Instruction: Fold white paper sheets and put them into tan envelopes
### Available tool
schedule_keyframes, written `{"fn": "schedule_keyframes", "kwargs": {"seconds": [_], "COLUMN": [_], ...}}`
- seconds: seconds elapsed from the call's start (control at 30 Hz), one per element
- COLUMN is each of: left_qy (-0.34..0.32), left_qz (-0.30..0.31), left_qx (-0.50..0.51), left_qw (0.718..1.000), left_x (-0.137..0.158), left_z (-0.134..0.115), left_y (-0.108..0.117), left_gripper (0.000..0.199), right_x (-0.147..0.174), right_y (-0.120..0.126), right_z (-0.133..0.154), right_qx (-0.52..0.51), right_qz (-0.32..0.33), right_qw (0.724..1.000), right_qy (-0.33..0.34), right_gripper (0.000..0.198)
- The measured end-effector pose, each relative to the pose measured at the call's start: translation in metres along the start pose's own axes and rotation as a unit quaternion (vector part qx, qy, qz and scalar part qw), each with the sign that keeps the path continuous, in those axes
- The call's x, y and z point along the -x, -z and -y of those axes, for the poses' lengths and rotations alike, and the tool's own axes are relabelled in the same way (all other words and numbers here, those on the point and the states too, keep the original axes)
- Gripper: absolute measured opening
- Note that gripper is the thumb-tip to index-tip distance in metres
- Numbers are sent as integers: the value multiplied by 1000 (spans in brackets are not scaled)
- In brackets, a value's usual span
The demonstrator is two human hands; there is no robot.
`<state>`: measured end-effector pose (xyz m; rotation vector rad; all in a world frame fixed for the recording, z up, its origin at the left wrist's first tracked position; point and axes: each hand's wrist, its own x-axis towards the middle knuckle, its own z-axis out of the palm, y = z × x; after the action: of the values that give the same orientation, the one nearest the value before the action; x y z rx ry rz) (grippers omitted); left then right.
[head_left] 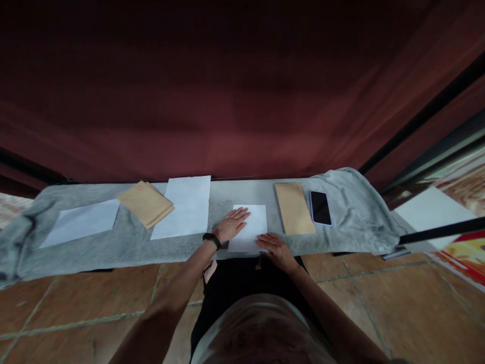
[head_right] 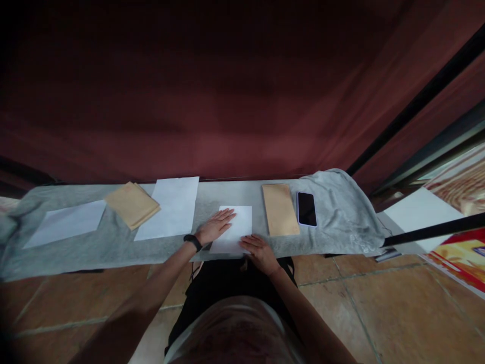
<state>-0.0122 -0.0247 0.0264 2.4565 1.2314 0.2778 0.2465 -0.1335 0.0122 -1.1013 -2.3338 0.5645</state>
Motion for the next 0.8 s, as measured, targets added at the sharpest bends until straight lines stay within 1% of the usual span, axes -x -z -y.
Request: {"fn": "schedule_keyframes", "kwargs": {"seconds": [0.07, 0.13, 0.2, 0.27, 0.33, 0.43, 0.53, 0.67, 0.8], "left_qy": [25, 57, 89, 116, 143, 210, 279, 326, 339], "left_qz": [-28, -48, -64, -81, -112, -167, -181, -171, -161], "left_qx": [68, 150, 211, 258, 287, 275, 221, 163, 110], "left_qw": [997, 986, 971, 956, 940, 923, 917, 915, 920], "left_x": [23, 47, 66, 74, 69, 50, 31, 23, 26], "left_z": [5, 5, 0, -8, -16, -26, -33, -41, -46], "left_y": [7, 12, 13, 12, 9, 4, 2, -1, -1], "left_gripper": [47, 48, 50, 48, 43, 39, 43, 55, 63], "right_x": [-3, -9, -19, -34, -49, -69, -78, -76, -70], "right_y": [0, 1, 3, 3, 2, -3, -8, -14, -17], "right_z": [1, 1, 1, -1, -4, -8, -12, -14, -12], "right_qx": [-11, -26, -44, -61, -64, -33, 15, 85, 160], "right_qz": [-21, -52, -75, -93, -118, -163, -175, -164, -155], "right_qw": [999, 996, 990, 983, 971, 947, 936, 936, 936], "right_qy": [-31, -70, -108, -147, -198, -274, -306, -301, -271], "right_gripper": [40, 33, 29, 28, 30, 41, 52, 59, 57]}}
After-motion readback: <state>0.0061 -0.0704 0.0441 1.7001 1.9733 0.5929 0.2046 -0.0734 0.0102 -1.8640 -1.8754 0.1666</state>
